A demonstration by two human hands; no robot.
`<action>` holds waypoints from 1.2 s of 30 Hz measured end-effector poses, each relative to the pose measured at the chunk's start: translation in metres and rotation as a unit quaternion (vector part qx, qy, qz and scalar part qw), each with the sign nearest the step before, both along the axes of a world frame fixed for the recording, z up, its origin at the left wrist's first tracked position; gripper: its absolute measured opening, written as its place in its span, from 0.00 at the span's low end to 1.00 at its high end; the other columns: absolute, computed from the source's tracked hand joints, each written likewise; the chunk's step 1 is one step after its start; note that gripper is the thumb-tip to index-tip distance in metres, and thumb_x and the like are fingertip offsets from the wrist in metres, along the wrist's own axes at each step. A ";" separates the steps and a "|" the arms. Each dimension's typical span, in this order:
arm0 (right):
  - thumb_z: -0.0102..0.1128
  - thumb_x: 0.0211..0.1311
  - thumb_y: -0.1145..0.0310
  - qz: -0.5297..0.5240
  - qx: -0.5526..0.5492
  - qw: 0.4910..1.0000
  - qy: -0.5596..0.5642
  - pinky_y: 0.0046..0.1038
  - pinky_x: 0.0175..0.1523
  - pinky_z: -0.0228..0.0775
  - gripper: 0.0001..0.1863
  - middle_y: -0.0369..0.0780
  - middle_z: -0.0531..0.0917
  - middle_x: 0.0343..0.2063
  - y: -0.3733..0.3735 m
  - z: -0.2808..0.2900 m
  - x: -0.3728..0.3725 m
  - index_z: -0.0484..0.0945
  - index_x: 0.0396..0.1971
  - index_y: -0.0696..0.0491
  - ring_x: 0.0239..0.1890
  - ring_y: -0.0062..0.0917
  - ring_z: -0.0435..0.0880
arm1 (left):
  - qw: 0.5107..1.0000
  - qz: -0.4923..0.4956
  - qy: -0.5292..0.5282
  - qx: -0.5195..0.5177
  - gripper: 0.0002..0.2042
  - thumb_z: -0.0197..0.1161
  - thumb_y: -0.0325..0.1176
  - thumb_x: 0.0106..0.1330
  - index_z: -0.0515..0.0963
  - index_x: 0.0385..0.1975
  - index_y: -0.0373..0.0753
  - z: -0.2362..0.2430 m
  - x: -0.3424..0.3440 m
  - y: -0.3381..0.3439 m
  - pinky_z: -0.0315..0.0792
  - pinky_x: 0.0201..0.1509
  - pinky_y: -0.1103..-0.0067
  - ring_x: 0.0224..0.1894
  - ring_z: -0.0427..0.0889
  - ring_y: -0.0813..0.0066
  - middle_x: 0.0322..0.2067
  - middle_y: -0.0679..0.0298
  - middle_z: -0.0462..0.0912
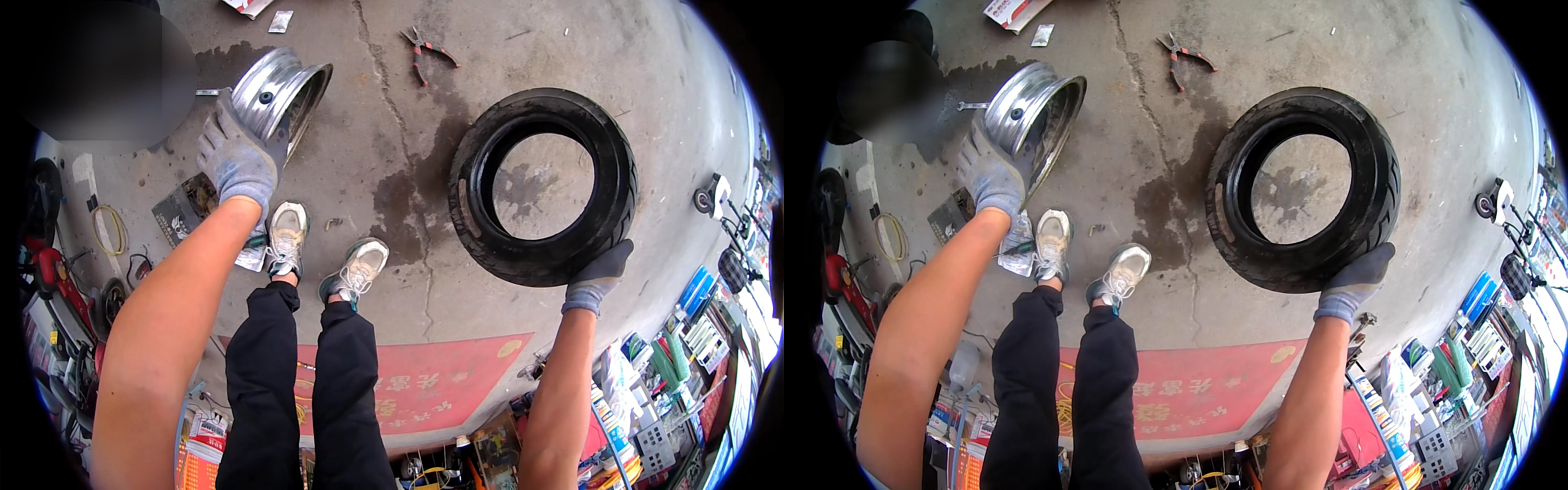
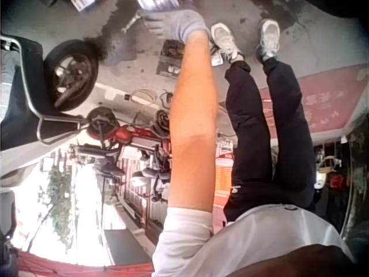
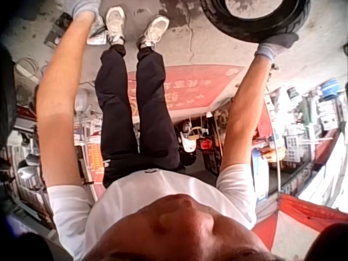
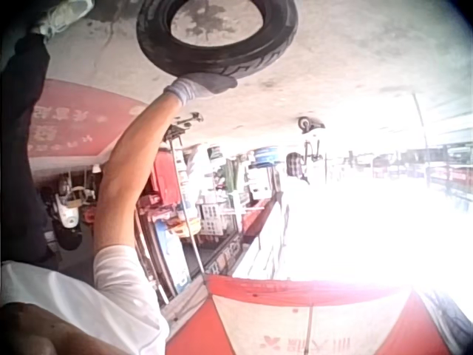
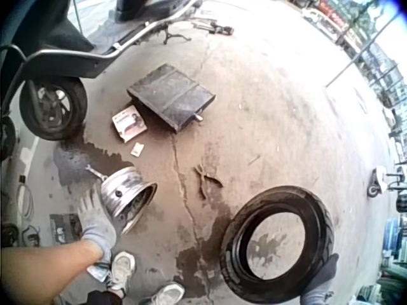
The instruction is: The person uses pliers to pry a tire onto a metal wheel rim. They then use a tire iron to lever the tire bead over the rim edge, working around the circumference to secure the tire onto the wheel.
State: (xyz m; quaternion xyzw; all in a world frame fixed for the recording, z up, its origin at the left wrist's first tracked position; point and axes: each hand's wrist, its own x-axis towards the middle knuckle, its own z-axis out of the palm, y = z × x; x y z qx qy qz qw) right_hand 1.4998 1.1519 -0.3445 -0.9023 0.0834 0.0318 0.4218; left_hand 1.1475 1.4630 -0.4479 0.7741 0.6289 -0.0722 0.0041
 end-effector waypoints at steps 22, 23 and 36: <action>0.38 0.72 0.50 0.076 -0.125 0.988 -0.046 0.32 0.52 0.68 0.31 0.46 0.83 0.41 0.028 0.005 -0.029 0.76 0.45 0.67 0.42 0.31 0.79 | 1.000 -0.009 -0.001 0.004 0.49 0.68 0.55 0.52 0.51 0.70 0.40 -0.007 -0.026 -0.009 0.58 0.66 0.59 0.63 0.63 0.51 0.62 0.48 0.62; 0.38 0.73 0.50 0.074 -0.100 0.990 -0.066 0.32 0.52 0.68 0.30 0.45 0.82 0.42 0.018 0.001 -0.036 0.75 0.46 0.66 0.44 0.31 0.78 | 1.000 -0.022 -0.008 0.012 0.50 0.68 0.55 0.51 0.50 0.70 0.37 -0.011 -0.036 -0.014 0.57 0.67 0.60 0.64 0.62 0.50 0.62 0.46 0.62; 0.35 0.76 0.54 0.025 0.119 0.991 -0.051 0.32 0.66 0.62 0.27 0.42 0.70 0.60 -0.061 -0.027 -0.138 0.63 0.63 0.59 0.61 0.29 0.70 | 0.990 0.031 -0.134 -0.041 0.52 0.70 0.51 0.53 0.47 0.68 0.26 -0.018 -0.103 -0.057 0.51 0.72 0.60 0.67 0.55 0.42 0.63 0.37 0.56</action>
